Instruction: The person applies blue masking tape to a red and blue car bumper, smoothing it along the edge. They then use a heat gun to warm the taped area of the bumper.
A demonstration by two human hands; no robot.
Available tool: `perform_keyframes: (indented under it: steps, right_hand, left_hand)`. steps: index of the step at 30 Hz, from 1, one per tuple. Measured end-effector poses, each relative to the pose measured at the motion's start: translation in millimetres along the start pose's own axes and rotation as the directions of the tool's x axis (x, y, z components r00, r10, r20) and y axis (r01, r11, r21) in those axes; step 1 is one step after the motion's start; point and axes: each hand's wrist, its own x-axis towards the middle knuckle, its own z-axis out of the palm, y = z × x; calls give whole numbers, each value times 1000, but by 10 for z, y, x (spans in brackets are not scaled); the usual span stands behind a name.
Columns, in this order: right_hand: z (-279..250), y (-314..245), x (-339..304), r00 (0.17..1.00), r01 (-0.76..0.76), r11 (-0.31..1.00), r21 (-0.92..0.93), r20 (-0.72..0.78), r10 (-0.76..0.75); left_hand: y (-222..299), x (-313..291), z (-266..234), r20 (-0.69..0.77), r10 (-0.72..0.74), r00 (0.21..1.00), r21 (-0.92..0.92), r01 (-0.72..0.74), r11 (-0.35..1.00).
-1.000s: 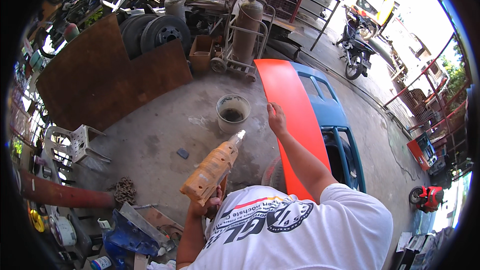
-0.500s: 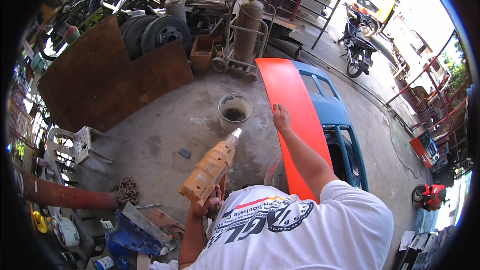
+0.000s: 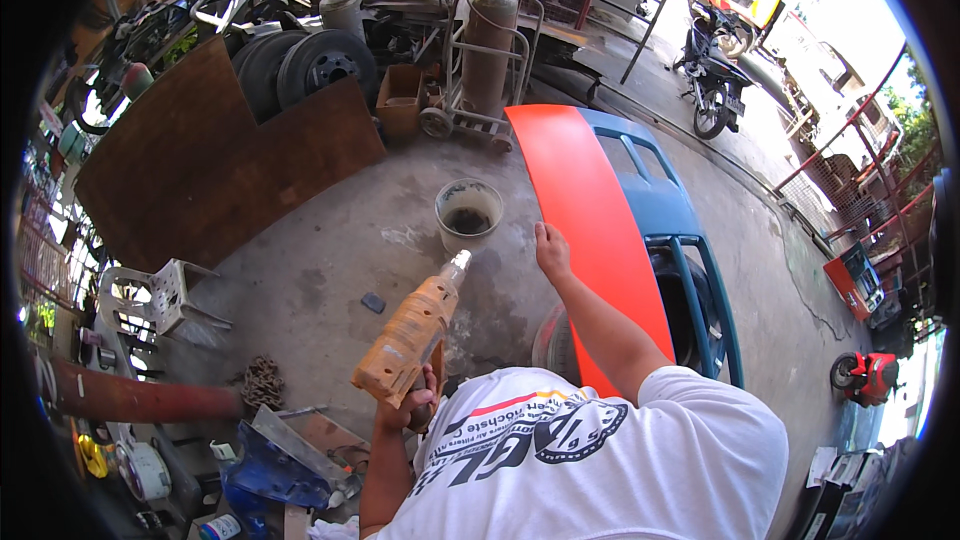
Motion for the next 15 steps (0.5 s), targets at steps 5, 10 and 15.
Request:
perform_keyframes:
  steps: [5,10,15]
  right_hand:
    - [-119,31,-119,999,-21,990,139,-40,27]
    - [-216,294,-634,987,-132,978,164,112,115]
    - [-182,521,-1315,906,-359,818,450,380,189]
  left_hand:
    - [55,-14,158,57,52,997,4,-52,999]
    - [-31,-152,235,53,51,997,40,-53,998]
    - [-23,-219,479,37,53,998,129,-58,990]
